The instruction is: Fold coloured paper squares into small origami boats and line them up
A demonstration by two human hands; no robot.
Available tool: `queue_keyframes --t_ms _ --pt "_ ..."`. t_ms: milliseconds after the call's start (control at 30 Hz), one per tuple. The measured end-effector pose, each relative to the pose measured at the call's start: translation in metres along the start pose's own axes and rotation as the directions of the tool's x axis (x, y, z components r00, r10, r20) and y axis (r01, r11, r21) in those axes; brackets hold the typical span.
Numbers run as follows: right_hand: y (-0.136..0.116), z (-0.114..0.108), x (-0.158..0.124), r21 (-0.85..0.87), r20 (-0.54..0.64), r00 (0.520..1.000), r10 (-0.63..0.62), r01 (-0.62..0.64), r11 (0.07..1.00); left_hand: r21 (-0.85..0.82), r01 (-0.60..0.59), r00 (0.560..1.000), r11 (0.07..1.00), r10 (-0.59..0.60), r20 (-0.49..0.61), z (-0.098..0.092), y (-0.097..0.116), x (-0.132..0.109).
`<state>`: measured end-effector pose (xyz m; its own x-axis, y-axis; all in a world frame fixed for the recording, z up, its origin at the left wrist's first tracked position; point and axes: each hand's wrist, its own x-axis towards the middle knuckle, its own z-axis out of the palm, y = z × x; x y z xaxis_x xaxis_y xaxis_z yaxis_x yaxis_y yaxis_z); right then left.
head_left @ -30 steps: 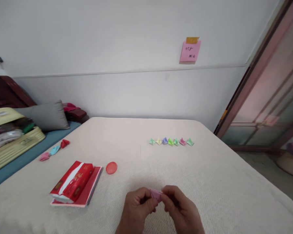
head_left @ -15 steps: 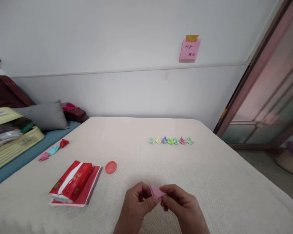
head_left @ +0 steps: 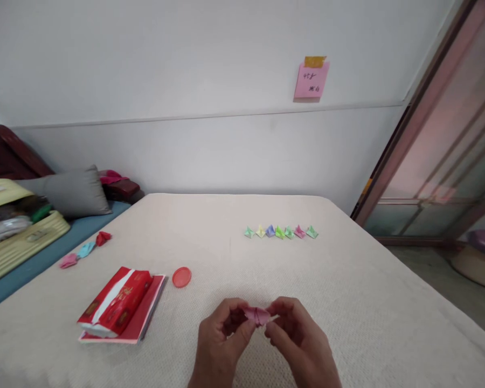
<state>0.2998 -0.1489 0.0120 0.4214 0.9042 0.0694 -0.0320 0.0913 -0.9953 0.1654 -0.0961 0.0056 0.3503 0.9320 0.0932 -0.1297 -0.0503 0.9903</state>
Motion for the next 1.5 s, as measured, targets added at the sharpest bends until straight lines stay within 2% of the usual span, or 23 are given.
queue_keyframes --t_ms 67,133,233,333,533,733,967,1067,1200,1367,1500 --pt "0.003 0.002 -0.003 -0.157 0.021 0.986 -0.164 0.165 0.974 0.004 0.017 0.999 1.000 -0.017 -0.038 0.001 0.000 0.000" --pt "0.007 0.005 -0.004 -0.244 0.055 0.958 -0.282 0.287 0.927 0.023 0.029 0.998 0.999 -0.027 -0.054 0.003 0.001 0.000" --pt "0.009 0.007 -0.004 -0.266 0.074 0.938 -0.338 0.345 0.900 0.076 0.027 0.998 0.997 -0.023 -0.059 0.005 0.002 -0.002" --pt "0.006 0.007 -0.003 -0.227 0.058 0.953 -0.297 0.302 0.926 0.101 0.037 0.998 0.994 -0.031 -0.063 0.007 0.005 -0.003" --pt "-0.002 0.002 -0.002 -0.089 0.042 0.998 -0.048 0.052 0.995 0.086 0.034 0.999 0.996 -0.032 -0.036 0.007 0.010 -0.004" --pt "-0.004 -0.003 -0.001 0.056 0.006 0.998 0.068 -0.068 0.996 0.101 0.030 0.999 0.994 -0.026 -0.042 0.005 0.009 -0.005" --pt "-0.008 -0.003 0.001 0.164 -0.057 0.975 0.216 -0.204 0.965 0.111 0.068 0.996 0.992 -0.062 -0.057 0.005 0.007 -0.004" --pt "-0.008 -0.003 0.002 0.162 -0.063 0.972 0.228 -0.215 0.963 0.120 0.082 0.995 0.989 -0.075 -0.066 0.006 0.008 -0.004" --pt "-0.001 -0.001 0.003 0.062 -0.077 0.982 0.173 -0.168 0.984 0.199 0.061 0.997 0.978 -0.052 -0.055 0.007 0.008 -0.004" --pt "0.013 0.001 0.004 -0.161 -0.094 0.994 0.057 -0.071 0.984 0.351 -0.066 0.997 0.934 0.071 -0.002 0.009 0.002 -0.007" --pt "0.017 0.001 0.006 -0.230 -0.085 0.996 0.017 -0.036 0.973 0.455 -0.114 0.993 0.883 0.113 0.030 0.010 -0.006 -0.007"
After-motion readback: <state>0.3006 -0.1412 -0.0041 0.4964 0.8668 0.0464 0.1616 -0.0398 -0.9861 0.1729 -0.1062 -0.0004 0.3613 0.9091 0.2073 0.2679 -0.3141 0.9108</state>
